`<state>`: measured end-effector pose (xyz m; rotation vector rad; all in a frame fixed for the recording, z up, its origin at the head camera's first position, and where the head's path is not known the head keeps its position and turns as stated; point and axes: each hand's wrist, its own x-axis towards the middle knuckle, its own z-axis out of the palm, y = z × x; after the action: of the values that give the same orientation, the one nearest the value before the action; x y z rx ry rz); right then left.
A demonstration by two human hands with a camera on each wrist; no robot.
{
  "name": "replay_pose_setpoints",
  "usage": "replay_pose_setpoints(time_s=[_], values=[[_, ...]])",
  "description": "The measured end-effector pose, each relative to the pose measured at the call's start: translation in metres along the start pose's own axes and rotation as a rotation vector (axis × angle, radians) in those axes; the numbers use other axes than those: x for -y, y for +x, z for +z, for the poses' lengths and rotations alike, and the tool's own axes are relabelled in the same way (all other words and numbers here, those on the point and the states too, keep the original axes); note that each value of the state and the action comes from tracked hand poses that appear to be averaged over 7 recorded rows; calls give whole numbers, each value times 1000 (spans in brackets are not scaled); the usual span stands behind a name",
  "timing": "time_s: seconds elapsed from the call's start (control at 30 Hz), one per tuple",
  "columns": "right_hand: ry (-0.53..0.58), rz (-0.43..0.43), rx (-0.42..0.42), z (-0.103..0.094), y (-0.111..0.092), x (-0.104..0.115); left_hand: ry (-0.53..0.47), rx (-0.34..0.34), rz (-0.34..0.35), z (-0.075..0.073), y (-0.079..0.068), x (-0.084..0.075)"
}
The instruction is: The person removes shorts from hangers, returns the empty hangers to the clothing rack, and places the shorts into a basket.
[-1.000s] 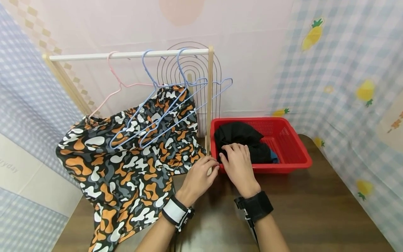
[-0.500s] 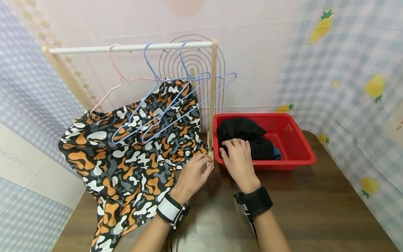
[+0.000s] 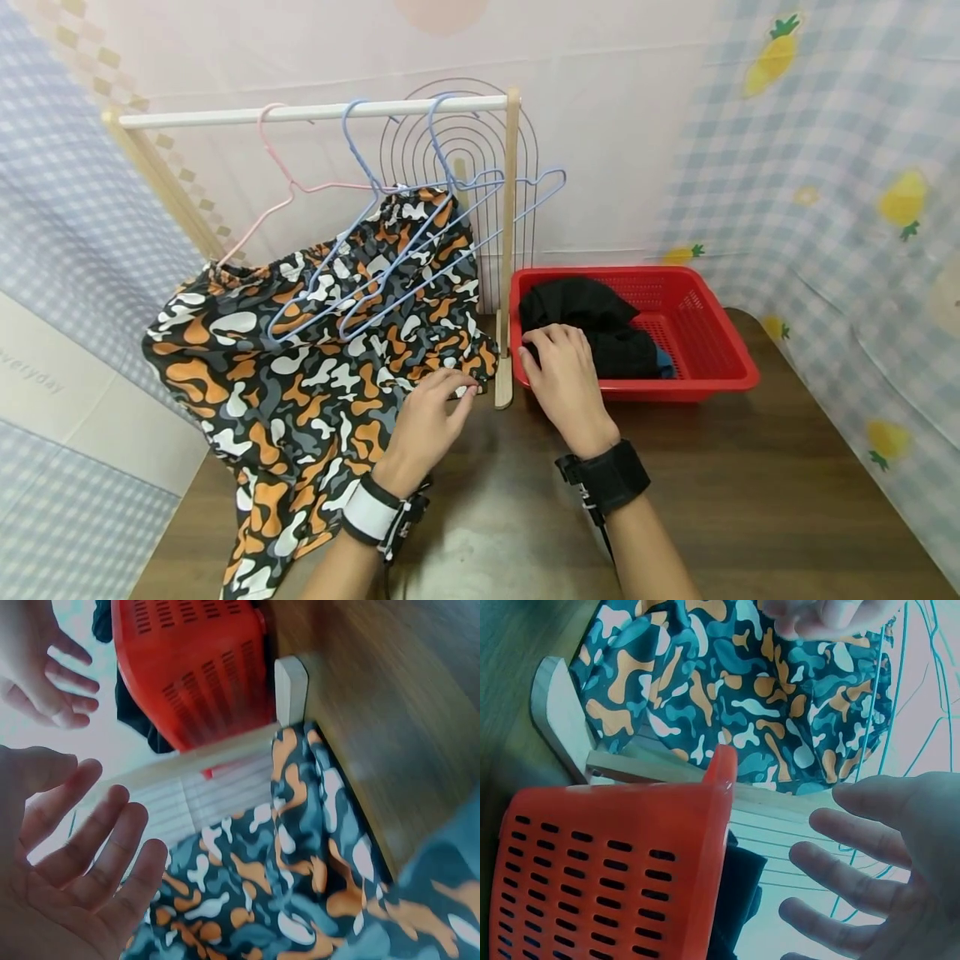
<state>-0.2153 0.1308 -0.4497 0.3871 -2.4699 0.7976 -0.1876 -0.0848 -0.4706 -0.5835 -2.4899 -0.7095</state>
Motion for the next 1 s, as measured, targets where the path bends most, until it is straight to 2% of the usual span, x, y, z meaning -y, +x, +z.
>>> replay_pose_setpoints(time_s=[0.17, 0.37, 0.6, 1.0], values=[[15, 15, 17, -3, -1, 8, 0, -19, -44, -13, -8, 7], [12, -35, -4, -5, 3, 19, 23, -62, -61, -22, -11, 14], [35, -80, -34, -8, 6, 33, 15, -92, -76, -33, -12, 16], [97, -106, -31, -5, 11, 56, 43, -160, -109, -51, -22, 21]])
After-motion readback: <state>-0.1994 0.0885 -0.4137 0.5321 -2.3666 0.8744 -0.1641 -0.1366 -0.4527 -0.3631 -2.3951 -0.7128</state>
